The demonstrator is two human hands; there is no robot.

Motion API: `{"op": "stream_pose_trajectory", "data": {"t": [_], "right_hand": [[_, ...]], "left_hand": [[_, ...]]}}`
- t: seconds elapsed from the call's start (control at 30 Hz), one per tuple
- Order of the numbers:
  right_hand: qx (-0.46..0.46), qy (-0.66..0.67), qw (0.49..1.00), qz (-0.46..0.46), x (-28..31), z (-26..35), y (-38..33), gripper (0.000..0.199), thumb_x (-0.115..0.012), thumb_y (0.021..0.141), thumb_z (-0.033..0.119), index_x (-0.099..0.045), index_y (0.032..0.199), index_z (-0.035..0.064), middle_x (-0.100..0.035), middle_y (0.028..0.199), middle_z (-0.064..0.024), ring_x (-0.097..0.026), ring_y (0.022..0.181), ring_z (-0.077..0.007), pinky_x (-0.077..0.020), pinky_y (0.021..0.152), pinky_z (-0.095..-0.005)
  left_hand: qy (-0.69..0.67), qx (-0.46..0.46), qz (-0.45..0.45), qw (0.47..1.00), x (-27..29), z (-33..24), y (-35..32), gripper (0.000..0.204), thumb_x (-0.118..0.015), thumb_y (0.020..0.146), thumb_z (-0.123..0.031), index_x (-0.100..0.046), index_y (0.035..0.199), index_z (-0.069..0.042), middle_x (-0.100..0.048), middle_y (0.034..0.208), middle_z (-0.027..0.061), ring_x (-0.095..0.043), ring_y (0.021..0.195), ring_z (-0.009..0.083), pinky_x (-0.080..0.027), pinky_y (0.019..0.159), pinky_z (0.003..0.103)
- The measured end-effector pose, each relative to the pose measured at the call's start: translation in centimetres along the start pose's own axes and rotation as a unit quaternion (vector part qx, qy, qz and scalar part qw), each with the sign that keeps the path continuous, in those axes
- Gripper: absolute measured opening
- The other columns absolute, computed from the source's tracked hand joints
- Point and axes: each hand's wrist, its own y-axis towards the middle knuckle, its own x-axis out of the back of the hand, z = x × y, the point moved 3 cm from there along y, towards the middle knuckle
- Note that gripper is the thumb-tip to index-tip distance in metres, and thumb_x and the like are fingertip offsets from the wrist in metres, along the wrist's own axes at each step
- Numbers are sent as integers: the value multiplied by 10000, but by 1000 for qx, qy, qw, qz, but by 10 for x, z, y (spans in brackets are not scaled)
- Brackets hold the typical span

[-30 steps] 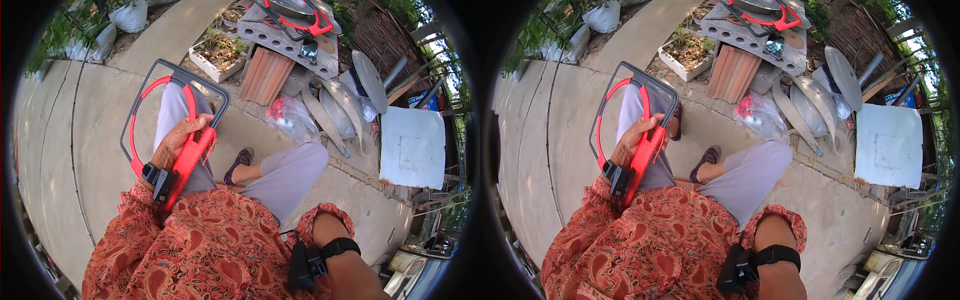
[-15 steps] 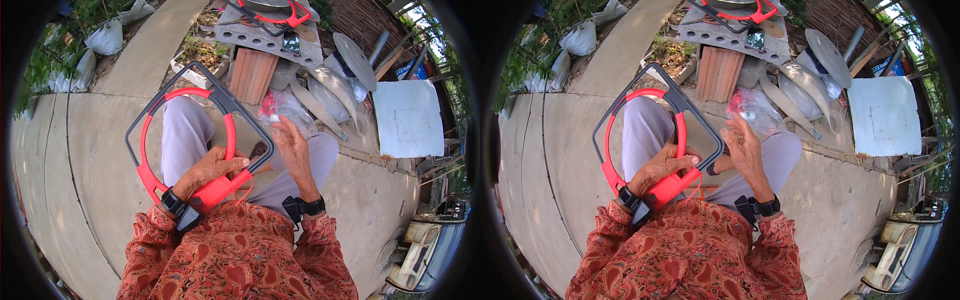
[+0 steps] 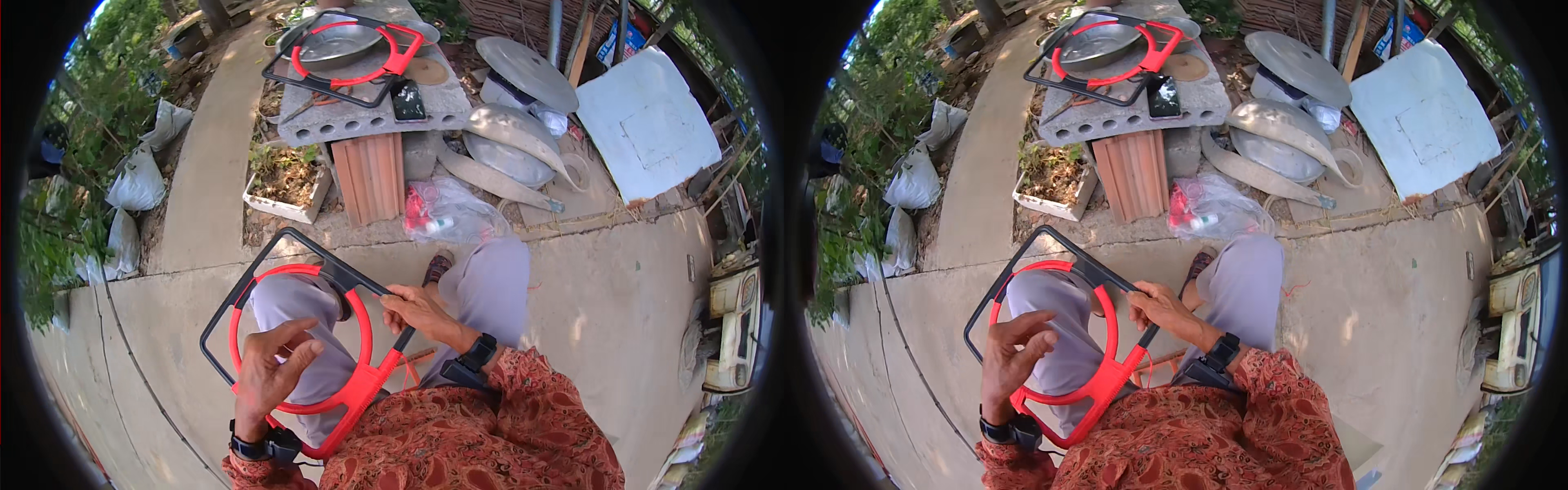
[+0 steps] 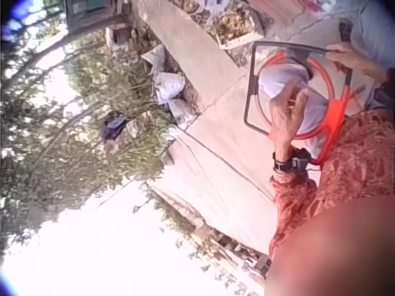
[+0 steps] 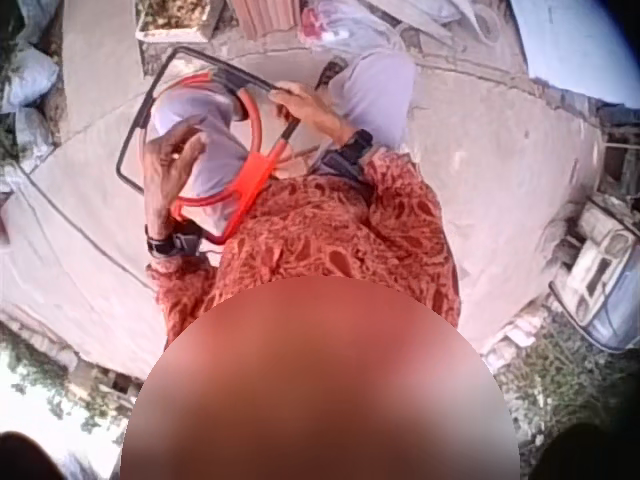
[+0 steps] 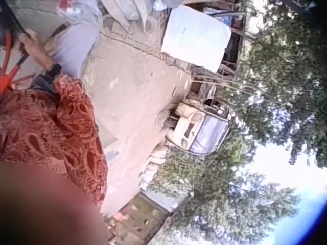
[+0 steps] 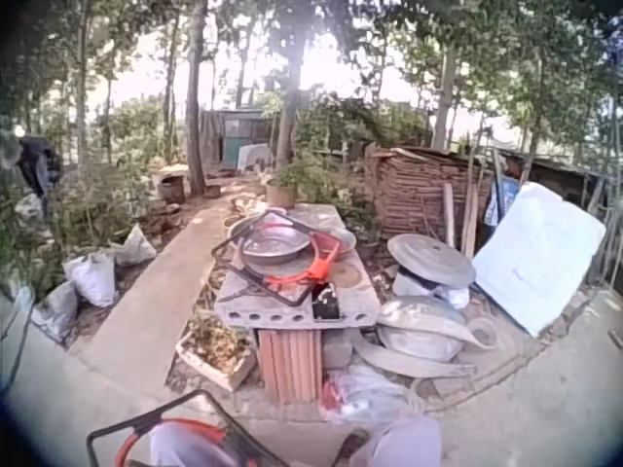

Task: Weaving red plastic rope onto a black furniture frame to create a seat or backrest.

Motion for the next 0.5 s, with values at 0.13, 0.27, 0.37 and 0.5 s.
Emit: {"op": "stream_pose_trajectory", "data": {"t": [0.13, 0.27, 0.37, 0.5], "right_hand": [[68, -88, 994, 8, -10, 0, 21, 350, -542, 937, 269, -546, 1171, 9, -639, 827, -38, -614, 688, -109, -460, 558, -268], [178, -248, 945, -118, 9, -15, 16, 379, -592, 890, 230, -529, 1173, -15, -644, 885, -118, -633, 789, -222, -489, 656, -357], [242, -340, 889, -187, 14, -7, 1, 357, -604, 868, 192, -534, 1155, -7, -624, 943, -143, -625, 837, -279, -492, 734, -384], [310, -368, 846, -228, 19, 23, -27, 271, -611, 860, 143, -568, 1098, 21, -593, 996, -128, -609, 846, -275, -487, 772, -374]], "left_hand": [[-169, -480, 324, 798, 44, -115, -42, 230, -656, 848, -112, -656, 885, 115, -676, 750, 239, -687, 620, 272, -572, 541, 339], [-244, -452, 398, 760, 12, -97, -12, 224, -654, 846, -109, -655, 882, 112, -675, 750, 236, -686, 620, 271, -572, 540, 338], [-268, -440, 421, 746, -4, -91, -12, 218, -652, 845, -106, -655, 880, 109, -674, 749, 233, -686, 619, 270, -571, 539, 337], [-310, -420, 430, 737, -20, -71, -13, 209, -649, 844, -101, -654, 877, 105, -673, 748, 229, -684, 618, 269, -570, 537, 336]]}}
